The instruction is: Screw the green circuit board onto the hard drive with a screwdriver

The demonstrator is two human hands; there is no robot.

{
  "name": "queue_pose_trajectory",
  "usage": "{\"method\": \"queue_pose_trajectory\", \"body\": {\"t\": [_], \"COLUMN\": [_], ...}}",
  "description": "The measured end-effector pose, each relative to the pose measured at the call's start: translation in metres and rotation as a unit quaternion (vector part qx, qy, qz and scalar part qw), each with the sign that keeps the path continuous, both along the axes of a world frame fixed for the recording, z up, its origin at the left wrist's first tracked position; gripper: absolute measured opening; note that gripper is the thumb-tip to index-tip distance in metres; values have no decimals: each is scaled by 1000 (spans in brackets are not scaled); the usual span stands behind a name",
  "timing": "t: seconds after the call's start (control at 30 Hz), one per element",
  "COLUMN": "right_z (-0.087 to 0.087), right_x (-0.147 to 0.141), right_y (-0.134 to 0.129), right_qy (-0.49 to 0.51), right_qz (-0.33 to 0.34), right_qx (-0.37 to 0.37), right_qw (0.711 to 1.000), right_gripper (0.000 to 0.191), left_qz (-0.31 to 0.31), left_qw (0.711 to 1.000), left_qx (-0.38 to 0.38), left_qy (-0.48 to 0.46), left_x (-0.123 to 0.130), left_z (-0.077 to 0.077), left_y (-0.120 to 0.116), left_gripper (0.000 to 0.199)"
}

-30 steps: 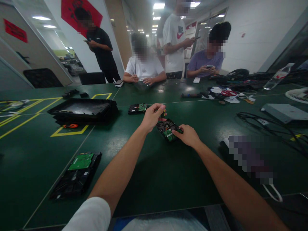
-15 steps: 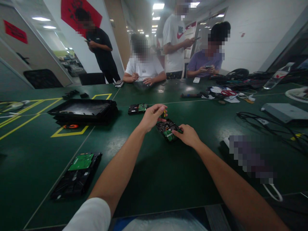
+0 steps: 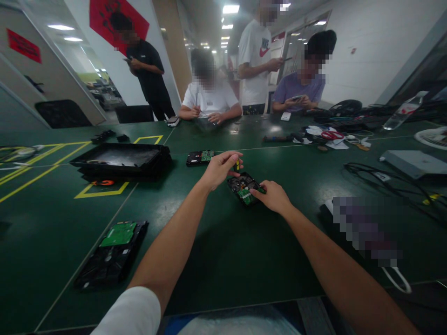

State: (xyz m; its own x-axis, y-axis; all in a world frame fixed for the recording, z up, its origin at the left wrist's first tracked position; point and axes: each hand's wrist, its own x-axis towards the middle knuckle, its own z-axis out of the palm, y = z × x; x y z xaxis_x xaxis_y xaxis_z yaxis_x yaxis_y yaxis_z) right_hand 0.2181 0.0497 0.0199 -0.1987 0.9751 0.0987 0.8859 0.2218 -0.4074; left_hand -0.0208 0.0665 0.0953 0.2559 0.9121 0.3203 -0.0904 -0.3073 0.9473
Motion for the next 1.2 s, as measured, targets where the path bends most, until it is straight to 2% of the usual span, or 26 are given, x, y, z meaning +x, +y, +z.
{"method": "queue_pose_trajectory", "body": {"t": [0.3, 0.53, 0.6, 0.7, 0.8, 0.9, 1.13, 1.2], "right_z": [2, 2, 1, -1, -1, -1, 1, 2], "right_x": [-1, -1, 0, 0, 0, 0, -1, -1], "right_y": [-2, -3, -2, -1, 0, 0, -2, -2], "right_qy": [6, 0, 0, -3, -3, -4, -2, -1], "right_qz": [-4, -2, -3, -3, 0, 0, 2, 0], "right_qx": [-10, -1, 4, 9, 5, 5, 3, 0], "right_qw": [1000, 1000, 1000, 1000, 1000, 1000, 1000, 1000], "right_gripper": [51, 48, 48, 49, 52, 50, 48, 48], "left_qz": [-8, 21, 8, -17, -40, -51, 17, 13], "left_qw": [997, 985, 987, 995, 999, 998, 999, 999], "left_qx": [61, 120, 107, 59, 2, -33, -1, -15], "left_qy": [39, 121, 121, 73, 11, -9, 39, 32], "left_x": [1, 0, 3, 8, 10, 11, 17, 17], "left_z": [-2, 6, 8, 8, 7, 6, 4, 4], "left_y": [1, -5, -7, -9, -8, -7, -9, -9], "left_gripper": [38, 30, 31, 36, 29, 24, 38, 39]}}
